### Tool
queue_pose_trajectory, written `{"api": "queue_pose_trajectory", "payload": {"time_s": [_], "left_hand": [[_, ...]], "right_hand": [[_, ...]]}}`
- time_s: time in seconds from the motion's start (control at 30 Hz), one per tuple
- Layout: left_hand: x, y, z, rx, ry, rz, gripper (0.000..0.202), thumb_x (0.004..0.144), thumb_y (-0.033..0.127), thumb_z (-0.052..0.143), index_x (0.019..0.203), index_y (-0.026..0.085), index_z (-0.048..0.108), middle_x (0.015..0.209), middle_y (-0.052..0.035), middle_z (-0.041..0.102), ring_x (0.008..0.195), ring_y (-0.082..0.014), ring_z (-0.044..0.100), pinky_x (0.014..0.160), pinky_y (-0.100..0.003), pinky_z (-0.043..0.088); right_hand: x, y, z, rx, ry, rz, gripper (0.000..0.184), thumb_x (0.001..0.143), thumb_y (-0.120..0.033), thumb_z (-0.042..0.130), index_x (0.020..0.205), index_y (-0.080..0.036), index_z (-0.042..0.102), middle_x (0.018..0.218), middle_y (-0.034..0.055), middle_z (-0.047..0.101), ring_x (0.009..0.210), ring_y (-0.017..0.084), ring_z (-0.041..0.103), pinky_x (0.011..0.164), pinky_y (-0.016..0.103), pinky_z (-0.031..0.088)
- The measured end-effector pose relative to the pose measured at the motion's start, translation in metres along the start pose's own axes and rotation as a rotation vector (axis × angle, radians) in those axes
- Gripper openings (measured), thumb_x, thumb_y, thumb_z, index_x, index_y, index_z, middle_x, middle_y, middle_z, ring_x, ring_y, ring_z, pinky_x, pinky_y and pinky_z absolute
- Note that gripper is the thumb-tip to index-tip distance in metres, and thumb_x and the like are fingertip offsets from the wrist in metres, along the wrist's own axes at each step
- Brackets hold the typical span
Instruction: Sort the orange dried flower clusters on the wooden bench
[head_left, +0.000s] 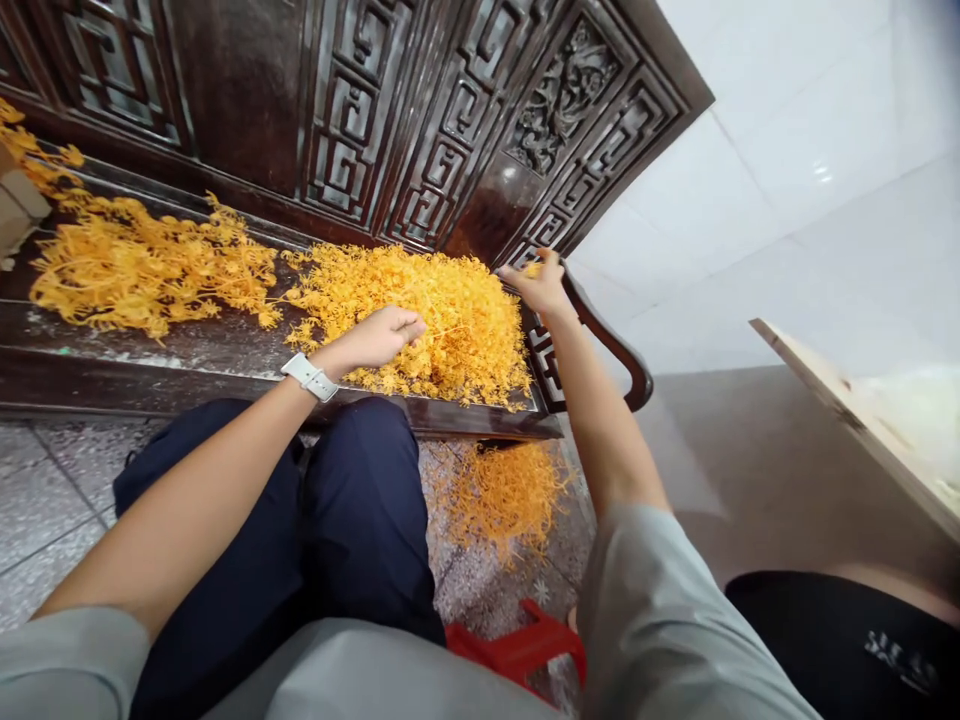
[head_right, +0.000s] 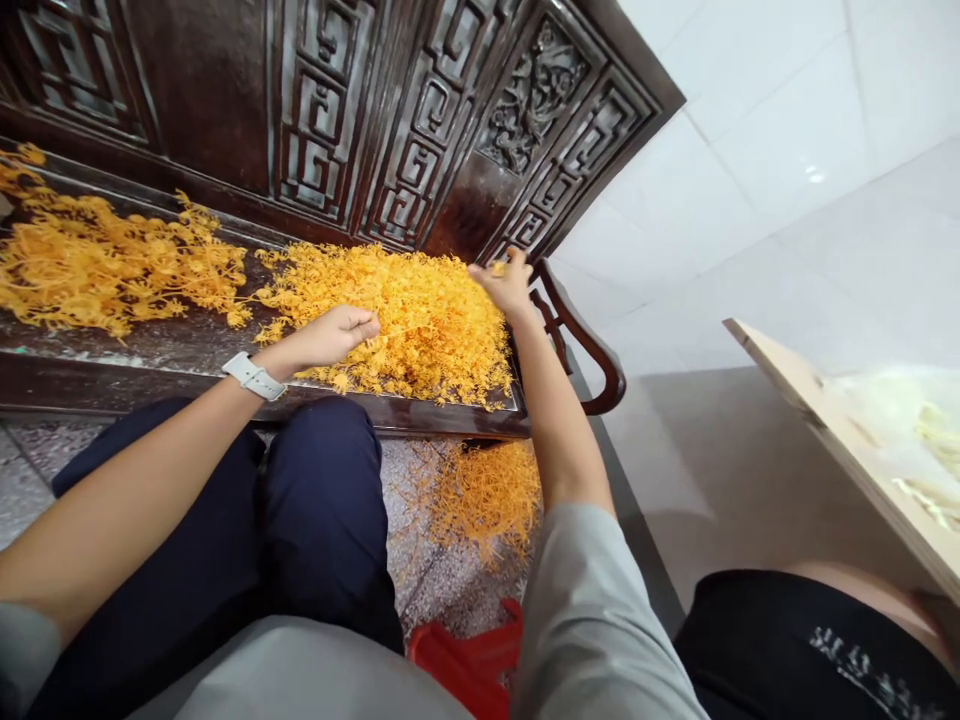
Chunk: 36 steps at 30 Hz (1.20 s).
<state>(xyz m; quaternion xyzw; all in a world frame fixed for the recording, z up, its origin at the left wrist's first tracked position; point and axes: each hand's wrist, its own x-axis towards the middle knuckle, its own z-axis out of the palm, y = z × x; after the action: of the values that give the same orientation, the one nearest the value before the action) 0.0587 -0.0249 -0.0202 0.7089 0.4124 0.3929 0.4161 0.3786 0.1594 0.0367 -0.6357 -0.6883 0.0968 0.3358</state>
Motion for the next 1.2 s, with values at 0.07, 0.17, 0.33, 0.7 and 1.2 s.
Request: {"api": "queue_pose_trajectory", "payload": {"time_s": [0.07,0.17,0.33,0.7,1.2], "left_hand": [[0.000,-0.001,0.005,0.041,-0.021,0.015,0.041,0.103,0.027,0.052,0.065,0.022,0.040,0.061,0.0006,0.043,0.058,-0.0152,0.038,0.063,-0.034,0.029],[-0.001,-0.004,0.009,0.167,-0.014,0.036,0.037,0.103,0.029,0.053,0.067,0.022,0.046,0.062,-0.0015,0.050,0.059,-0.0173,0.042,0.065,-0.035,0.027],[-0.003,-0.007,0.006,0.354,-0.005,0.009,0.037,0.097,0.023,0.062,0.063,0.022,0.045,0.059,-0.0019,0.047,0.057,-0.0186,0.034,0.067,-0.038,0.019],[-0.006,-0.009,0.008,0.318,-0.216,0.001,0.042,0.096,0.023,0.062,0.060,0.022,0.042,0.053,-0.0012,0.044,0.053,-0.0187,0.034,0.064,-0.038,0.019],[-0.013,0.001,0.002,0.036,-0.212,0.051,0.039,0.099,0.028,0.057,0.063,0.022,0.043,0.059,0.0002,0.040,0.056,-0.0158,0.034,0.061,-0.035,0.025]], "right_hand": [[0.006,-0.015,0.010,-0.224,-0.062,0.065,0.104,0.073,-0.050,0.094,0.156,-0.012,0.043,0.159,0.0299,0.035,0.147,0.044,0.046,0.124,0.060,0.039],[0.006,-0.039,0.021,-0.237,-0.086,-0.095,0.056,0.085,-0.022,0.079,0.138,-0.009,0.064,0.149,0.0253,0.056,0.141,0.039,0.055,0.126,0.055,0.039],[-0.046,-0.084,0.041,0.373,-0.440,-0.127,0.027,0.104,-0.039,0.057,0.109,-0.016,0.072,0.105,0.0123,0.075,0.095,0.021,0.072,0.088,0.034,0.061],[-0.119,-0.131,0.055,0.745,-0.833,0.086,0.061,0.087,-0.064,0.083,0.077,-0.025,0.038,0.061,-0.0090,0.042,0.049,0.005,0.022,0.045,0.023,0.015],[-0.030,-0.064,0.019,0.612,0.074,0.170,0.050,0.100,-0.041,0.069,0.074,-0.027,0.029,0.055,-0.0096,0.027,0.046,0.007,0.022,0.042,0.023,0.019]]}}
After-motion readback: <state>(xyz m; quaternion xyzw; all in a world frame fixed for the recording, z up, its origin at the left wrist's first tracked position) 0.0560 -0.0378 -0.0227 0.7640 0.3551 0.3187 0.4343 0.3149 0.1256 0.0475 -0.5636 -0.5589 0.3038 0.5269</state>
